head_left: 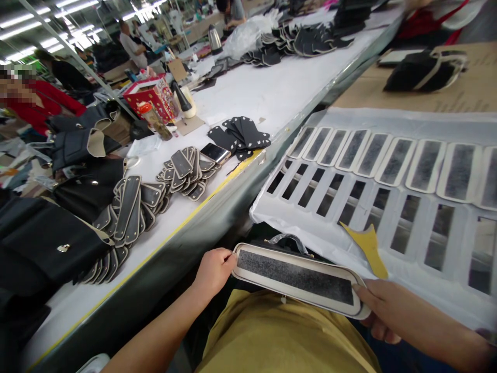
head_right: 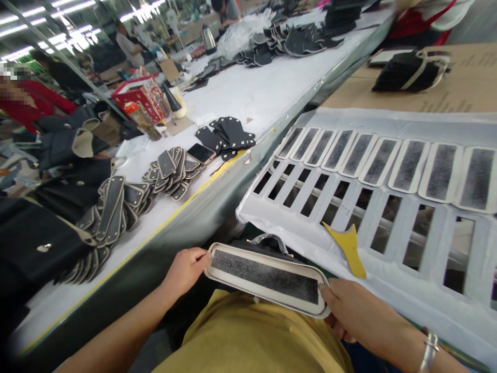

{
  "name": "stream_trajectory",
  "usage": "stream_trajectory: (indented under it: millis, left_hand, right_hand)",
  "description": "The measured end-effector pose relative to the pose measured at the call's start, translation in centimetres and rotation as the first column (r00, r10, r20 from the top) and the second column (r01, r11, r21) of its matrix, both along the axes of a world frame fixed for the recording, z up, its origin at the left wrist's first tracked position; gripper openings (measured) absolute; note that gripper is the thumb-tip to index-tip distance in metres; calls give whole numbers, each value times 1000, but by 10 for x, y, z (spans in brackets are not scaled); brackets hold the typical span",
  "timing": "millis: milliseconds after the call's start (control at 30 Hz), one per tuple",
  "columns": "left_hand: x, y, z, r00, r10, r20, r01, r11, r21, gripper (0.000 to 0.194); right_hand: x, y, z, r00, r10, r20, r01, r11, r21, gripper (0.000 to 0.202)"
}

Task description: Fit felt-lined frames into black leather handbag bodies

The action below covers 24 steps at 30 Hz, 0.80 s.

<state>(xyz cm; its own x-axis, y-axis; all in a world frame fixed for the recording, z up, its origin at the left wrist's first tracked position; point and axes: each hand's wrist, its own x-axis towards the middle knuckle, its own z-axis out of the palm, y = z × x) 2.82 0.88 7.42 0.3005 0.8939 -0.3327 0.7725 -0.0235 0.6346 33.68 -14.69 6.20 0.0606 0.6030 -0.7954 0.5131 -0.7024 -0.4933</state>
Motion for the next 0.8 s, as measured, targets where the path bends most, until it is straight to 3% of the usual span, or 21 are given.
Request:
stream_trajectory:
  millis: [100, 200, 267, 400, 533, 667, 800]
  left_hand:
    - [-6, 5, -1, 987, 90, 131, -60, 974, -220, 34]
    - [-16, 8, -9, 892, 281, 354, -64, 854, -516, 38]
    - [-23, 8, -18, 804, 399, 441, -47, 782, -621, 35]
    - [-29, 7, -37, 698, 509, 503, -47, 734, -678, 30]
    - [-24, 8, -51, 635, 528, 564, 6, 726, -688, 31]
    - [-18, 10, -57, 622, 518, 587, 44, 725, -687, 39]
    - [-16, 14, -54, 668, 486, 564, 67, 716, -695, 39]
  right_hand:
    - [-1, 0, 2, 1000, -14, -15, 14, 1000, 5, 38]
    - [-1, 1, 3, 1000, -25, -12, 25, 1000, -1, 40]
    - [-1, 0, 1, 999, -30, -11, 30, 1000, -4, 40]
    - [1, -2, -4, 999, -31, -37, 31, 999, 12, 33]
    - [2, -2, -4, 998, -53, -30, 53, 999, 2, 37]
    - [1, -1, -5, 999, -45, -5, 45, 999, -3, 44]
    - [5, -7, -17, 999, -11, 38, 9, 999, 42, 41]
